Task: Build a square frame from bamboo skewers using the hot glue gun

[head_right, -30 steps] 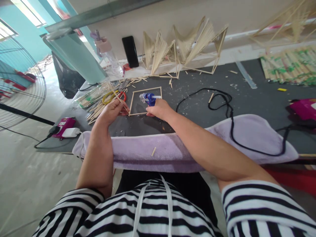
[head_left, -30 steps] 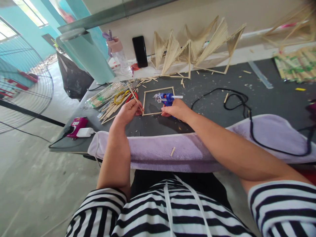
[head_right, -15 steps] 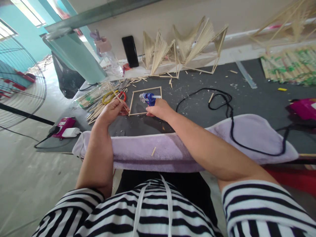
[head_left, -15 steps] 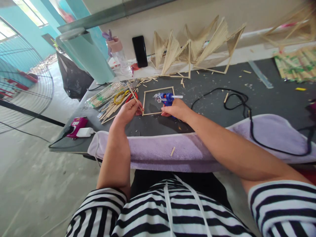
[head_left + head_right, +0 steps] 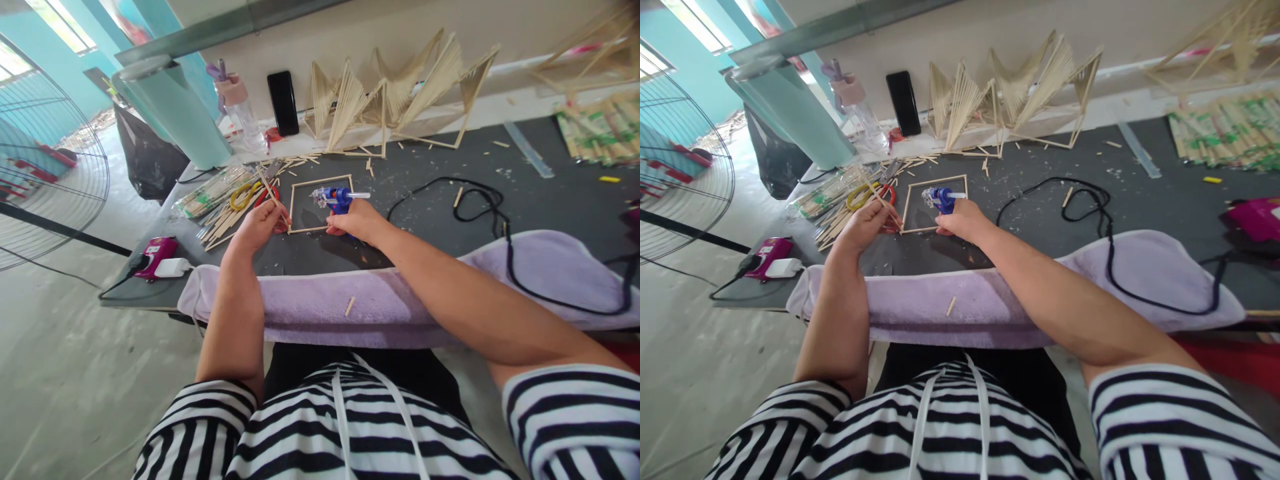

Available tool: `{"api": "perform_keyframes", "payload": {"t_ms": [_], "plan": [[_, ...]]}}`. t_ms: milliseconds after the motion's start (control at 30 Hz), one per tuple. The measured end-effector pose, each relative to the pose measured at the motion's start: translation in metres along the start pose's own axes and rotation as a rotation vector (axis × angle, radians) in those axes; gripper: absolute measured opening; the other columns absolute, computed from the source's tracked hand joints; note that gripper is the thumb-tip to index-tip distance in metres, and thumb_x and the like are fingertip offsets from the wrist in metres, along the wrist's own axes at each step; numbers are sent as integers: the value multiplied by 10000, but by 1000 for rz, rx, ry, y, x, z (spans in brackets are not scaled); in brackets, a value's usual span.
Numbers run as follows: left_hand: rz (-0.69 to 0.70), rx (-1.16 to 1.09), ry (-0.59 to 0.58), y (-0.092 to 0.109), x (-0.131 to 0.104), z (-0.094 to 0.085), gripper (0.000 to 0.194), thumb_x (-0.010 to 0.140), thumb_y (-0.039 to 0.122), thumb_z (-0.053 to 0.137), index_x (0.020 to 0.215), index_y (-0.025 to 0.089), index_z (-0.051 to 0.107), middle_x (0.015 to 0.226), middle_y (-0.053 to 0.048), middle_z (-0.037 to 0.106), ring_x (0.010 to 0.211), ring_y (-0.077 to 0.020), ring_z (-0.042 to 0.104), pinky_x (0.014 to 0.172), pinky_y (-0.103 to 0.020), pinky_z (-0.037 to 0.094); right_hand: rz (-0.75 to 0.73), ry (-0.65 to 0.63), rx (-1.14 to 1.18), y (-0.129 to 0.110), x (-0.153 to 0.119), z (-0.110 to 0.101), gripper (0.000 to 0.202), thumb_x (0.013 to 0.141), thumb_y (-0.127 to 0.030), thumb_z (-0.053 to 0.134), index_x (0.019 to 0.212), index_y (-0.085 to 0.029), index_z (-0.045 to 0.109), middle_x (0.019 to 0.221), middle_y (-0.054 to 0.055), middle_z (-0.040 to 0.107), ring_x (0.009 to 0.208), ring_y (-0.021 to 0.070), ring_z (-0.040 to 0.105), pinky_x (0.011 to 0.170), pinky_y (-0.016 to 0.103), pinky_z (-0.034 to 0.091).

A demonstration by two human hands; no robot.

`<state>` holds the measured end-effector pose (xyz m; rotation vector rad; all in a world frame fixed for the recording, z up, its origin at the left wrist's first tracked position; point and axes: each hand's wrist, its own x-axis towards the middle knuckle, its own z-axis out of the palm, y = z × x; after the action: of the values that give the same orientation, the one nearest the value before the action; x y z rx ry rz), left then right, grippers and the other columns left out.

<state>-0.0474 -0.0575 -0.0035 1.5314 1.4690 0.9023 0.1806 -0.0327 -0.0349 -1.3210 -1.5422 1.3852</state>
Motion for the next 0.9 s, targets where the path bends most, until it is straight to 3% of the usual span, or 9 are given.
{"api": "perform_keyframes", "payload": {"t_ms": [900], "plan": [[21, -8, -7, -3, 1, 0, 201, 961, 274, 458, 817, 180, 563, 767, -7, 676, 650, -87, 652, 602, -180, 507, -17, -8, -6, 2, 1, -1, 154, 792, -71, 650, 709, -182, 581, 628, 48, 686, 675, 207, 731, 648, 301, 624]]}}
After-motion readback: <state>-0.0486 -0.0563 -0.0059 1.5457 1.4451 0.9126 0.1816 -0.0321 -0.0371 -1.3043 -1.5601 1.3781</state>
